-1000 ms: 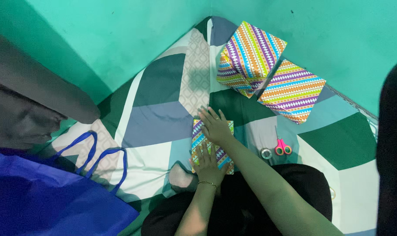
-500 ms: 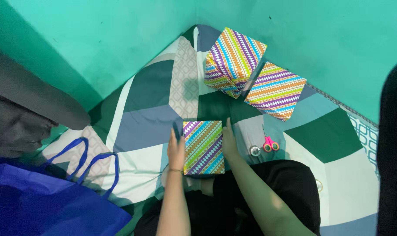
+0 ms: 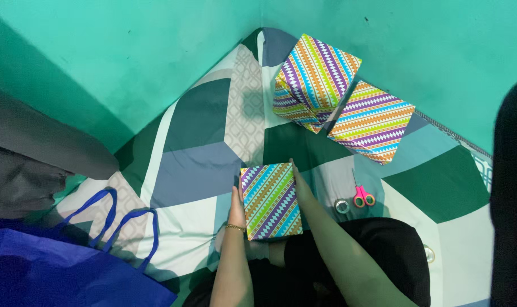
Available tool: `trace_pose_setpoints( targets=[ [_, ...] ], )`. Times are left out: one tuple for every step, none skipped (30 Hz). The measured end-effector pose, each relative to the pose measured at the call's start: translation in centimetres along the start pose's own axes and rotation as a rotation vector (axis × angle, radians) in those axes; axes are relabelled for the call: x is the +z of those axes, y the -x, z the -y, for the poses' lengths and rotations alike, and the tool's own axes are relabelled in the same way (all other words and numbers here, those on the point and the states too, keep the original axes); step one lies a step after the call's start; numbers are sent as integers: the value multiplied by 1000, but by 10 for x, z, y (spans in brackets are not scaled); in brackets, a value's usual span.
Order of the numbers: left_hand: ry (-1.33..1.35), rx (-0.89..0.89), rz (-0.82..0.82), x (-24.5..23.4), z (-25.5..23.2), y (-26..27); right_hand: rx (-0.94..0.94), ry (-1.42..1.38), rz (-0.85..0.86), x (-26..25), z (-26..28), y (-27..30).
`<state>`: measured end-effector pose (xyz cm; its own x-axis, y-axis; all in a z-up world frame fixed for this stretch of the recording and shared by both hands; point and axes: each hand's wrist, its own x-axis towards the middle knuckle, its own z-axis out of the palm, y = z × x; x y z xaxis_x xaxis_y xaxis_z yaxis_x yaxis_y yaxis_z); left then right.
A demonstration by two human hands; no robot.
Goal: The person sits on a bed and wraps small boxes with colorful patterned paper. They fold the paper around each box, apply clear tape to secure the edges, and use pink scissors to cut tape. The wrapped boxes are placed together on the bed.
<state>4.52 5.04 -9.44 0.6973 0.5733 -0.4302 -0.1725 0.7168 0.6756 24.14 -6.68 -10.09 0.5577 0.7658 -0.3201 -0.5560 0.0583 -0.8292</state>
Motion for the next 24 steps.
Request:
trace_pose_setpoints(
  targets=[
    [14, 1, 1, -1, 4, -2, 22, -2, -20, -4, -4, -3],
    [29, 3, 2, -4, 8, -5, 45, -3, -40, -7, -7, -5],
    [40, 16, 9, -6, 14, -8, 68, -4, -61, -9, -10, -5],
    [48, 33, 18, -10, 16, -12, 72, 60, -80, -10, -12, -7],
    [57, 49, 26, -15, 20, -16, 76, 124, -99, -10, -13, -7],
    [25, 95, 16, -19, 24, -20, 76, 186, -118, -12, -14, -7],
    [-6, 140, 5, -22, 28, -23, 15, 192, -99, -13, -14, -7],
    [-37, 187, -5, -25, 30, -26, -47, 198, -79, -12, -14, -7],
    [-107, 214, -125, -29, 32, -28, -109, 204, -59, -13, -15, -5],
    [-174, 244, -245, -33, 32, -30, -145, 353, -127, -15, -16, -2],
    [-239, 274, -366, -37, 32, -29, -180, 501, -197, -18, -17, 2],
    [-244, 222, -386, -42, 33, -25, -211, 648, -269, -21, -18, 9],
    [-250, 169, -406, -45, 33, -19, -187, 757, -315, -23, -20, 16],
    [-251, 115, -424, -46, 35, -13, -163, 869, -362, -25, -21, 24],
    [-198, 24, -333, -43, 36, -9, -138, 981, -409, -26, -23, 32],
    [-144, -68, -244, -39, 38, -4, -92, 975, -373, -25, -24, 39],
    [-91, -159, -154, -34, 41, 1, -45, 969, -337, -24, -25, 46],
    [-184, -81, -145, -27, 44, 6, -1, 963, -302, -22, -25, 51],
    [-276, -3, -135, -19, 46, 12, 64, 870, -227, -20, -25, 56],
    [-371, 78, -124, -10, 46, 18, 125, 773, -153, -17, -25, 59],
    [-416, 85, -140, -3, 44, 26, 186, 676, -79, -15, -23, 61],
    [-461, 90, -158, 3, 41, 34, 157, 747, -58, -14, -21, 62],
    [-505, 96, -176, 9, 38, 43, 128, 818, -37, -15, -18, 62],
    [-482, 149, -150, 15, 36, 52, 101, 889, -15, -17, -18, 64]
  ],
)
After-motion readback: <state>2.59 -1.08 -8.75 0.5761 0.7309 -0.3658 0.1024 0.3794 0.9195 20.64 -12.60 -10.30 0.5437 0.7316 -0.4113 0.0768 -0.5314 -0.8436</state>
